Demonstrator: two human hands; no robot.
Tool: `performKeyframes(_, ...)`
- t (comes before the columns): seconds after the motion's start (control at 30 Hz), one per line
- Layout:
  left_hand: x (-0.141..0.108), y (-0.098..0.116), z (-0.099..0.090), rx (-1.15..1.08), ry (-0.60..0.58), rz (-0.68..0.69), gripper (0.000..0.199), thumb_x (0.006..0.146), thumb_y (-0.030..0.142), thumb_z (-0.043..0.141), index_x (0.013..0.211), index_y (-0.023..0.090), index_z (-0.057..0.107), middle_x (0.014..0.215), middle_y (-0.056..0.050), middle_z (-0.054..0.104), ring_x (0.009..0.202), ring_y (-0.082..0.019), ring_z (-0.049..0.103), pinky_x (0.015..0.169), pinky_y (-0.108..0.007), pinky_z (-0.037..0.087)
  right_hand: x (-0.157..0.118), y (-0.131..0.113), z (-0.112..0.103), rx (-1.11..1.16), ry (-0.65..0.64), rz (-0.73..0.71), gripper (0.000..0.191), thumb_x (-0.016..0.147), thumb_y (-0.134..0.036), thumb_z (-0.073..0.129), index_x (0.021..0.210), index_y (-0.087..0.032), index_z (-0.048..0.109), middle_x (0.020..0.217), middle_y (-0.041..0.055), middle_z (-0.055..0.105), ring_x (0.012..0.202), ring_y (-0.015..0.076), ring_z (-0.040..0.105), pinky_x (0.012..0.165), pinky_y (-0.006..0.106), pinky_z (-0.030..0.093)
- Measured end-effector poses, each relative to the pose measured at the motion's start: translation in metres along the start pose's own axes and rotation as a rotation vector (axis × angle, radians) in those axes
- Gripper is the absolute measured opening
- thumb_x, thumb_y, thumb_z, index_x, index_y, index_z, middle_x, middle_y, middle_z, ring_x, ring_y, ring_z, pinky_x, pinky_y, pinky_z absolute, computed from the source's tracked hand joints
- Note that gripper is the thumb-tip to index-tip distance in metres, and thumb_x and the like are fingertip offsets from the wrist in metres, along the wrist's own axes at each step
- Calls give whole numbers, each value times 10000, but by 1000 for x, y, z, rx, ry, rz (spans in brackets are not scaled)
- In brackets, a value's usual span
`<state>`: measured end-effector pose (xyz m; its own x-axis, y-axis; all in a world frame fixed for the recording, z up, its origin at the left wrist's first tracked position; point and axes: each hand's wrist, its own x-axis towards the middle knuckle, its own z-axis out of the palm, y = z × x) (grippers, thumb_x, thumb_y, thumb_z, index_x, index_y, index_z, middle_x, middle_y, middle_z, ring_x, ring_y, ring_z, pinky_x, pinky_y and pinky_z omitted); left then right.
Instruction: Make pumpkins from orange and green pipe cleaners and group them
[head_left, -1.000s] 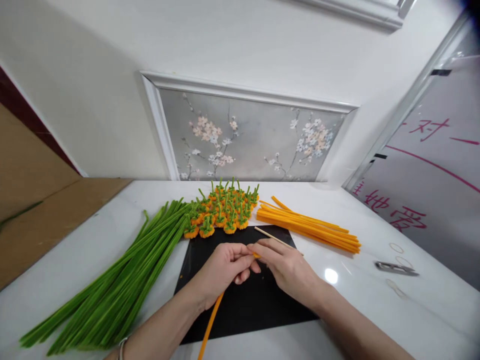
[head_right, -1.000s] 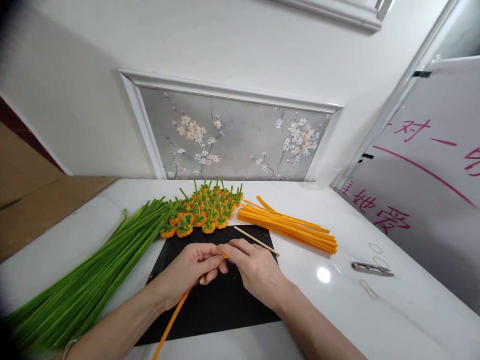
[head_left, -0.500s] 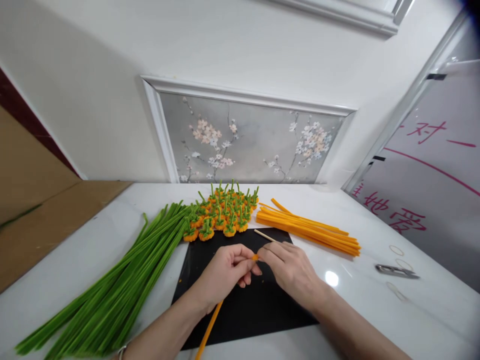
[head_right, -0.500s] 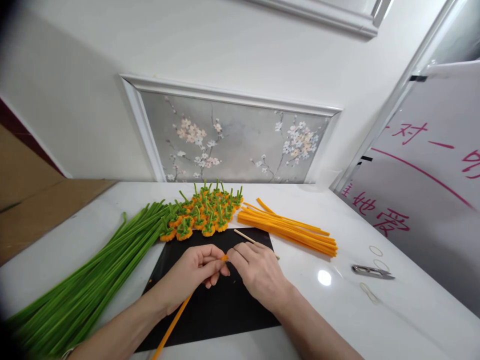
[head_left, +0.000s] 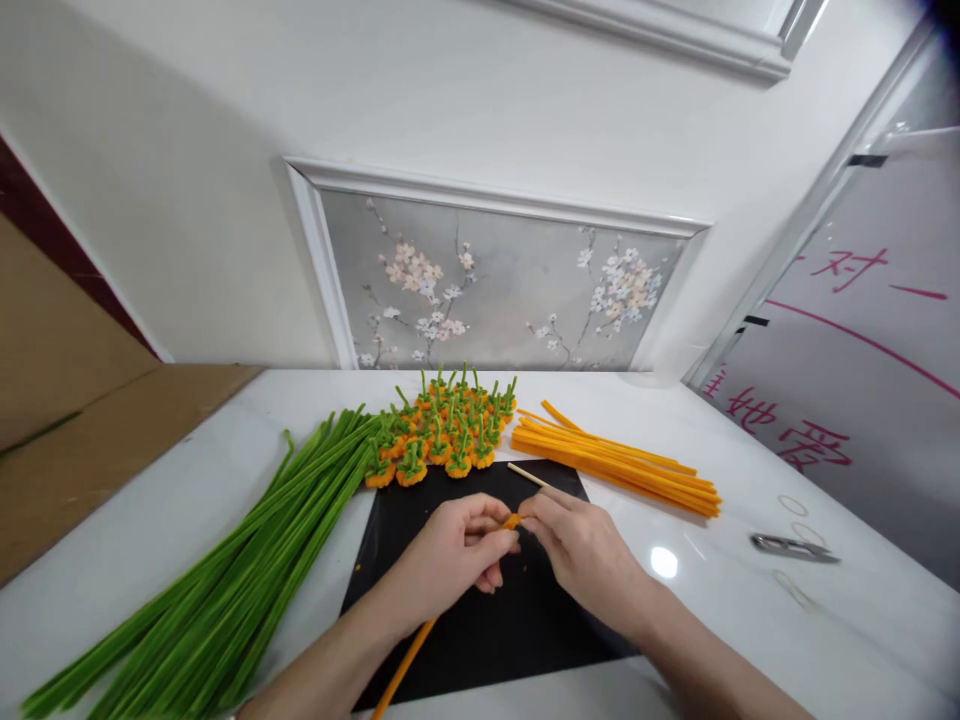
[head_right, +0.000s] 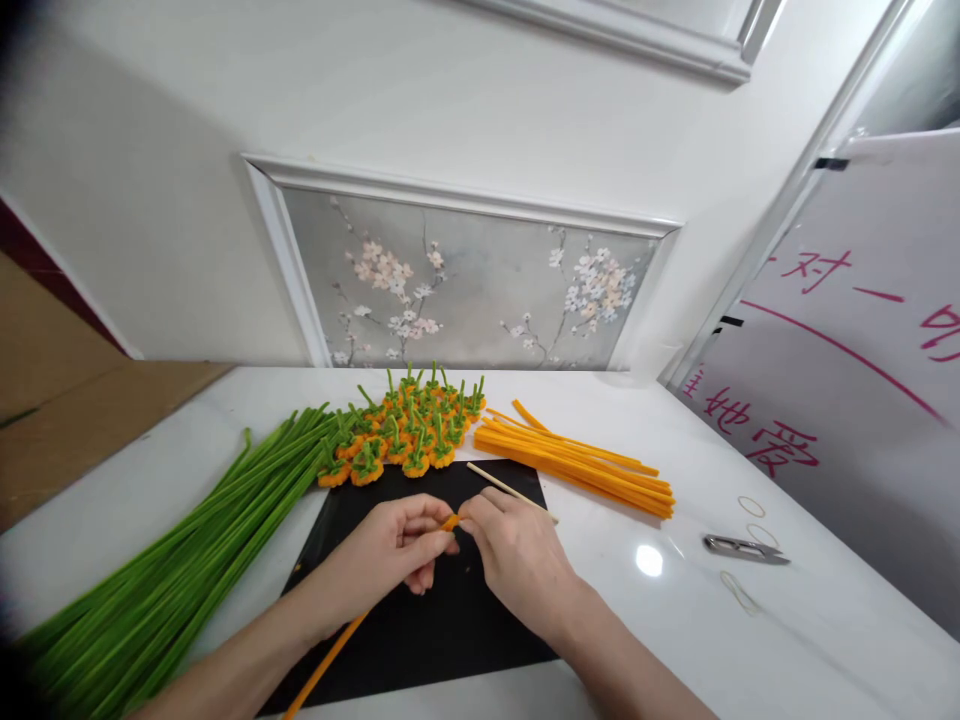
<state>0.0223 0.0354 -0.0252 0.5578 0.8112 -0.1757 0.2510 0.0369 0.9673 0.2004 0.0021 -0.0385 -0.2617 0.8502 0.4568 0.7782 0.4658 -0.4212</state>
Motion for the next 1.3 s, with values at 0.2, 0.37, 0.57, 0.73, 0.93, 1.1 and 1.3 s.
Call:
performKeyframes(0.2, 0, 0, -11, -470, -164, -194, 367, 836, 474, 598, 803, 109, 611, 603, -5, 589, 390, -30, 444, 380, -133, 342, -2, 7, 1, -138, 119, -240, 208, 931, -98, 433, 946, -198, 614, 860, 37, 670, 748, 150, 607, 662, 248, 447)
performKeyframes(0.37, 0, -2, -9, -530, -174, -211, 249, 746, 317, 739, 727, 105, 609, 608, 3, 592, 392, -10, 440, 385, -115, 357, -1, 4, -4, -214, 185, -327, 252, 946, -102, 390, 977, -200, 620, 915, 57, 691, 794, 155, 628, 672, 255, 458)
performKeyframes(0.57, 1, -1, -8, -490, -98, -186, 217, 712, 265, 764, 738, 106, 619, 633, -20, 645, 385, -16, 465, 370, -108, 368, -1, 2, -7, -121, 142, -245, 241, 937, -111, 420, 930, -207, 640, 919, 47, 678, 768, 127, 636, 669, 226, 481)
performKeyframes(0.73, -2, -4, -9, -614, -250, -255, 299, 780, 398, 697, 841, 108, 656, 699, -48, 666, 403, -44, 528, 361, -130, 408, -2, 0, -9, -151, 165, -317, 284, 943, -93, 387, 917, -214, 644, 903, 42, 687, 756, 123, 625, 649, 238, 453)
performKeyframes(0.93, -1, -6, -4, -600, -178, -261, 254, 681, 305, 790, 720, 114, 627, 603, -27, 645, 407, -46, 515, 370, -127, 389, -2, -2, -8, -135, 164, -335, 260, 950, -113, 393, 902, -211, 630, 880, 35, 684, 729, 123, 610, 644, 246, 437)
performKeyframes(1.1, 0, -3, -1, -298, -20, -148, 218, 686, 298, 748, 664, 142, 597, 630, -36, 664, 507, -104, 575, 474, -187, 415, -3, -4, -4, -97, 93, -263, 256, 892, -71, 395, 838, -198, 610, 795, 46, 638, 726, 151, 589, 651, 264, 436)
performKeyframes(1.3, -2, -3, 2, 607, 227, 379, 250, 834, 170, 505, 606, 186, 606, 568, 0, 575, 546, -126, 524, 564, -242, 328, -1, -8, -3, 16, -46, -9, 205, 852, -85, 484, 706, -203, 565, 673, -7, 576, 610, 126, 567, 554, 224, 403)
